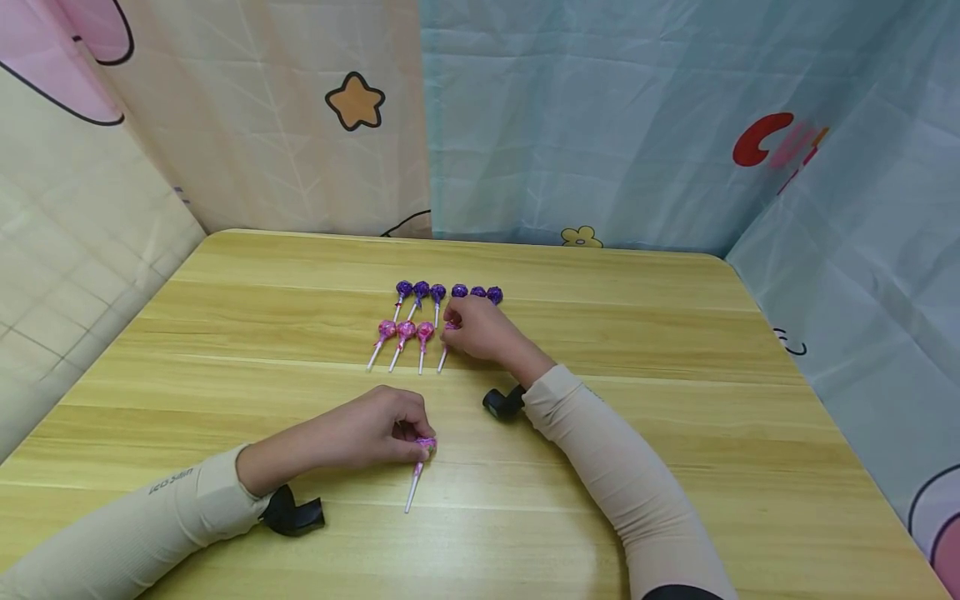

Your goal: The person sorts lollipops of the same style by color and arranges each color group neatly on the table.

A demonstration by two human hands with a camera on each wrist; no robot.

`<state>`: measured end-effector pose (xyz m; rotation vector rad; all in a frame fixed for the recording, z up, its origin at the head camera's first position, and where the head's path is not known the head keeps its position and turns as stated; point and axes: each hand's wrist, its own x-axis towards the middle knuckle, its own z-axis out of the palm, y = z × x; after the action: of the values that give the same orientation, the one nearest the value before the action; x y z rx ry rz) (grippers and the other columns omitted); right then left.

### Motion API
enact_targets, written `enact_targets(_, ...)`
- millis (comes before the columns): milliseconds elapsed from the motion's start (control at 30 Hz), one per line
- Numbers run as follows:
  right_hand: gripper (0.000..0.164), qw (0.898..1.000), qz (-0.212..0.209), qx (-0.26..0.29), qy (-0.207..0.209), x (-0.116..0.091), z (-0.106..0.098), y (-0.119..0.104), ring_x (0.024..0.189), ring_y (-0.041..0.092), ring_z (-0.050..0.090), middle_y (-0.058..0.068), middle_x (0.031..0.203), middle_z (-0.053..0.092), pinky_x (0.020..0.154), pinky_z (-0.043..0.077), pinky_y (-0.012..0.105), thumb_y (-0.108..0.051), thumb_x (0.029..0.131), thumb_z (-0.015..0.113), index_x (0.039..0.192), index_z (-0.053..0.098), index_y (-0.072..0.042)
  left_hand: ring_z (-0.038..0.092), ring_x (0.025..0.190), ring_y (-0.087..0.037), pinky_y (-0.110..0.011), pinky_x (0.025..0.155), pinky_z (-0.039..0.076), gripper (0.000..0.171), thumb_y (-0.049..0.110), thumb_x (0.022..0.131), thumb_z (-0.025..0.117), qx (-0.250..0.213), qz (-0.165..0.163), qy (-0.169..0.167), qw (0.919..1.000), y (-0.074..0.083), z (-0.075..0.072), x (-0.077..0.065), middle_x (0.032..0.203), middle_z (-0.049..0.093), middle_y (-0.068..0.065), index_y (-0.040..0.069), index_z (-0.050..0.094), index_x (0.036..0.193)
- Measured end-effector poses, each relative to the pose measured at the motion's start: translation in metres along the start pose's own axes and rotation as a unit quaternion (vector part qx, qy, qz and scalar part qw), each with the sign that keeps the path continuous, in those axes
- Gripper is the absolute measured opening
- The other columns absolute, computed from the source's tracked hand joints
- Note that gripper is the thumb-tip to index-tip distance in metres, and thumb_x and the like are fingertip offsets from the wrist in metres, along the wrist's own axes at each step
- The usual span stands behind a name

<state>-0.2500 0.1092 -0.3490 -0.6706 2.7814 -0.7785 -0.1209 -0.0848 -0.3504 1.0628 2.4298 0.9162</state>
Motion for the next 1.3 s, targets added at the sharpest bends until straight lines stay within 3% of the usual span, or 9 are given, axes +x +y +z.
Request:
enact_targets(267, 0.016, 1.0, 0.002, 0.0, -0.004, 0.0004, -0.0011, 0.0007, 0.091, 0.021, 0.058, 0.005, 0.1, 0.065, 0.08, 0.05, 0.034, -0.019, 0.092, 0.071, 0.104, 0.066, -0.009, 0.055, 0.075, -0.004, -0.024, 0.068, 0.05, 0.006, 0.018, 0.09, 0.075, -0.001, -0.005, -0.002, 1.0, 0.0006, -0.0004, 0.0006, 0.082, 0.059, 0.013, 0.012, 0.075, 0.09)
enact_targets(567, 0.018, 0.999, -0.04, -0.019, -0.017, 0.0, -0.0016, 0.0008, 0.089, 0.02, 0.057, 0.004, 0.097, 0.064, 0.081, 0.049, 0.034, -0.015, 0.093, 0.069, 0.11, 0.069, -0.007, 0.055, 0.075, -0.004, -0.024, 0.068, 0.05, 0.005, 0.018, 0.09, 0.075, -0.004, -0.007, -0.003, 1.0, 0.0016, -0.0006, 0.0004, 0.082, 0.059, 0.013, 0.013, 0.075, 0.089)
enact_targets(900, 0.024, 1.0, -0.016, 0.005, -0.017, -0.0005, -0.0021, 0.001, 0.094, 0.02, 0.059, 0.006, 0.104, 0.065, 0.081, 0.051, 0.034, -0.019, 0.094, 0.068, 0.115, 0.067, -0.007, 0.055, 0.076, -0.004, -0.024, 0.068, 0.05, 0.005, 0.018, 0.09, 0.075, 0.0, -0.004, -0.003, 1.0, 0.0021, -0.001, 0.0008, 0.082, 0.059, 0.013, 0.013, 0.075, 0.09)
enact_targets(1300, 0.024, 1.0, -0.021, 0.014, -0.006, -0.0027, -0.0024, 0.0009, 0.097, 0.021, 0.061, 0.007, 0.106, 0.065, 0.082, 0.051, 0.035, -0.021, 0.095, 0.068, 0.114, 0.067, -0.006, 0.055, 0.076, -0.005, -0.024, 0.068, 0.05, 0.003, 0.018, 0.09, 0.075, -0.003, -0.01, -0.006, 0.9999, 0.0013, -0.0006, 0.0014, 0.083, 0.059, 0.013, 0.015, 0.074, 0.089)
